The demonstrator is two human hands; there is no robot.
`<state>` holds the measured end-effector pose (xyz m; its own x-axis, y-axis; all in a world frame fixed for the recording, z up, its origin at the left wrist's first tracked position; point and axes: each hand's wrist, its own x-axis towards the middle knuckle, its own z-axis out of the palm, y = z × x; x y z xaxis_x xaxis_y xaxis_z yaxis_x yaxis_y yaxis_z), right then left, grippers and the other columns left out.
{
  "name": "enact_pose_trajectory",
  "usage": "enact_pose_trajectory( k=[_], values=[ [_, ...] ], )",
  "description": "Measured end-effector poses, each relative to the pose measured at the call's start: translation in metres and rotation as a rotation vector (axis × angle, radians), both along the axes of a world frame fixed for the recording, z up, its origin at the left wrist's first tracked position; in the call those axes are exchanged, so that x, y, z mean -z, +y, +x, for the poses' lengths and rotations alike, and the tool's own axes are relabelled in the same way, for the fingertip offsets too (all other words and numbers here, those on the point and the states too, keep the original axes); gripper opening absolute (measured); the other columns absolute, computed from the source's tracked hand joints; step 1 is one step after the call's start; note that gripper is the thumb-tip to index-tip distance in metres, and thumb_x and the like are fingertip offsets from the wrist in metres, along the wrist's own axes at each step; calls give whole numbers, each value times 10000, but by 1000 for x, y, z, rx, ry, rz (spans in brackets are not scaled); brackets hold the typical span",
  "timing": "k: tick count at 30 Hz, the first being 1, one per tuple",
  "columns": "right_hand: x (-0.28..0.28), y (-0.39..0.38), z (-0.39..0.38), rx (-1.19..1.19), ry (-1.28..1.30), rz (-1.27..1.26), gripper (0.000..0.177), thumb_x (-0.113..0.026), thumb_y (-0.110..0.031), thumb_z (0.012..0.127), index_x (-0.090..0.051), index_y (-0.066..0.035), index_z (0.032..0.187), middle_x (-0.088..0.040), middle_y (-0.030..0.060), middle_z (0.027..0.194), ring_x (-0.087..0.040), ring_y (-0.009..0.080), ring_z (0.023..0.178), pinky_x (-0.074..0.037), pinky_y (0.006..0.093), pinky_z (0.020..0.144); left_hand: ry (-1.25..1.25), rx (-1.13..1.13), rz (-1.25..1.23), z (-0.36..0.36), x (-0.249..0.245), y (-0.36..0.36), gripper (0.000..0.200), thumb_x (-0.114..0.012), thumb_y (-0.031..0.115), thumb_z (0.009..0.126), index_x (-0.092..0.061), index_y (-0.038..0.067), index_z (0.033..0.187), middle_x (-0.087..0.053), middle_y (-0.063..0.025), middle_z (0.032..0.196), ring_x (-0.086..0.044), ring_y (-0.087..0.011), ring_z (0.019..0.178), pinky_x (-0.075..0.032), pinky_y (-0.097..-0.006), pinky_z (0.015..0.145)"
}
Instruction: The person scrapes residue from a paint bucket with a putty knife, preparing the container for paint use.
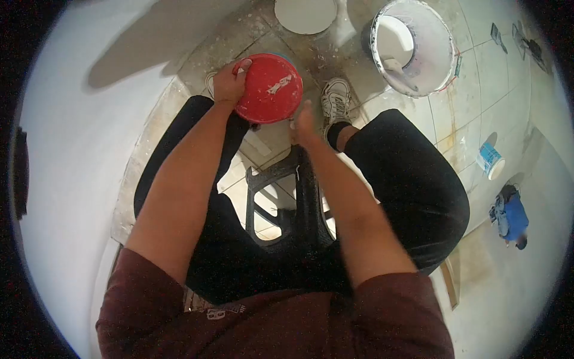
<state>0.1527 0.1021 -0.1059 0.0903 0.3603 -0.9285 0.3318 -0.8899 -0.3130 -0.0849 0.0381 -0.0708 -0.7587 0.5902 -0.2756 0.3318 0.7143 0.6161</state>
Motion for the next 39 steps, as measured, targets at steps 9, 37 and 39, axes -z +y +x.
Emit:
enact_pose_trajectory(
  k=[9,37,39],
  values=[
    [17,-55,-20,100,191,226,656,-280,-545,997,-519,18,1234,-504,169,1289,-492,277,1176,-412,444,963,-62,62,-25,3,-8,4,454,-608,496,872,-710,77,1015,-673,-205,961,-634,-387,929,-487,-453,839],
    [-22,-70,-16,428,84,-148,533,-355,-521,981,-497,-93,1264,-527,58,1230,-498,225,1108,-364,403,970,-63,316,31,11,1,26,441,-636,463,845,-694,94,1081,-618,-166,1204,-588,-350,1090,-463,-412,947],
    [-28,-78,-25,369,116,-91,562,-344,-551,974,-514,-81,1231,-541,77,1223,-506,220,1103,-366,399,968,-39,315,-8,18,11,19,446,-603,471,875,-691,96,1101,-613,-162,1225,-579,-349,1120,-454,-416,966]
  ],
)
